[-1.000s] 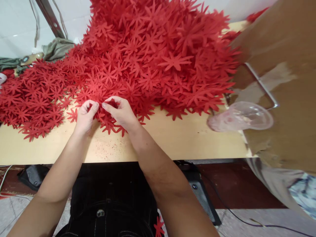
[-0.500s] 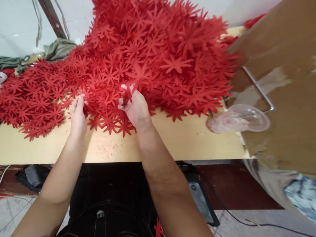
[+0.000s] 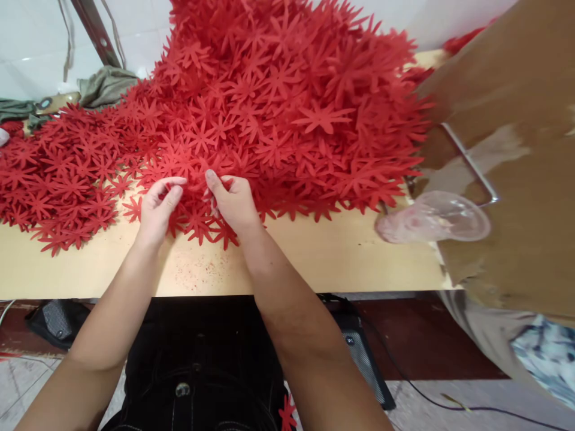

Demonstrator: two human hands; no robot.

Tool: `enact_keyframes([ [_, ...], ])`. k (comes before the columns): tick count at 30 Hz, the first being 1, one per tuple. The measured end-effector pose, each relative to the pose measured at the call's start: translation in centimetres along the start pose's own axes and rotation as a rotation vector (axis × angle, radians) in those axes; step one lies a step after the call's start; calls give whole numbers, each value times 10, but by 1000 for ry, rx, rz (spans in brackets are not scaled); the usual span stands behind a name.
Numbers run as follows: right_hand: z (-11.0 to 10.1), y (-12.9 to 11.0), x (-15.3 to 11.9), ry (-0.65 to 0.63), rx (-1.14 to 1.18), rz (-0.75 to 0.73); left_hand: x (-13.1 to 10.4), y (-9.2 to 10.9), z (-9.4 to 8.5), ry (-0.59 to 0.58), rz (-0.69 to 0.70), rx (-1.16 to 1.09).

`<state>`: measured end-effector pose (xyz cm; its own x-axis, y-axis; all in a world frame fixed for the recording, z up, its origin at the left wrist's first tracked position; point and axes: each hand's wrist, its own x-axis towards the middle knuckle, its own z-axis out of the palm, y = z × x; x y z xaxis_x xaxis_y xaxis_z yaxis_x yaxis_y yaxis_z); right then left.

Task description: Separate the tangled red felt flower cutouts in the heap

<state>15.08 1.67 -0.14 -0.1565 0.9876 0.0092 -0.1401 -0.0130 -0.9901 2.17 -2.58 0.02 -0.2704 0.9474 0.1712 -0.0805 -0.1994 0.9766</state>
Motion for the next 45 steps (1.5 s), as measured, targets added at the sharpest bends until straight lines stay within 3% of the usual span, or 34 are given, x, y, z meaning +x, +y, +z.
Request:
enact_keyframes([
  [4, 4, 2, -7, -171, -97, -53, -3, -4, 8, -89, -80, -35],
  [8, 6, 3, -9, -279, -80, -29, 0, -9, 4, 25, -107, -102],
  [10, 6, 5, -8, -280, -51, -23, 2, -10, 2, 102, -105, -150],
  [13, 5, 9, -3, -184, 6, -40, 5, -10, 0, 169, -90, -146],
  [19, 2, 9, 0, -15, 19, -258, 5, -11, 0, 114, -36, -31],
  [22, 3, 7, -2, -80, 33, -286, 3, -12, 2, 59, -40, -19],
  [27, 9, 7, -4, -220, 134, -154, -1, -11, 4, 35, -22, 17],
  [34, 7, 1, -3, -119, 86, -127, -1, -11, 6, 29, -1, 60],
  [39, 5, 5, 2, 42, 62, -186, 2, -12, 5, 21, 33, 115],
  [45, -17, 19, 25, 273, 40, -317, 8, -9, -4, 177, 67, 110],
])
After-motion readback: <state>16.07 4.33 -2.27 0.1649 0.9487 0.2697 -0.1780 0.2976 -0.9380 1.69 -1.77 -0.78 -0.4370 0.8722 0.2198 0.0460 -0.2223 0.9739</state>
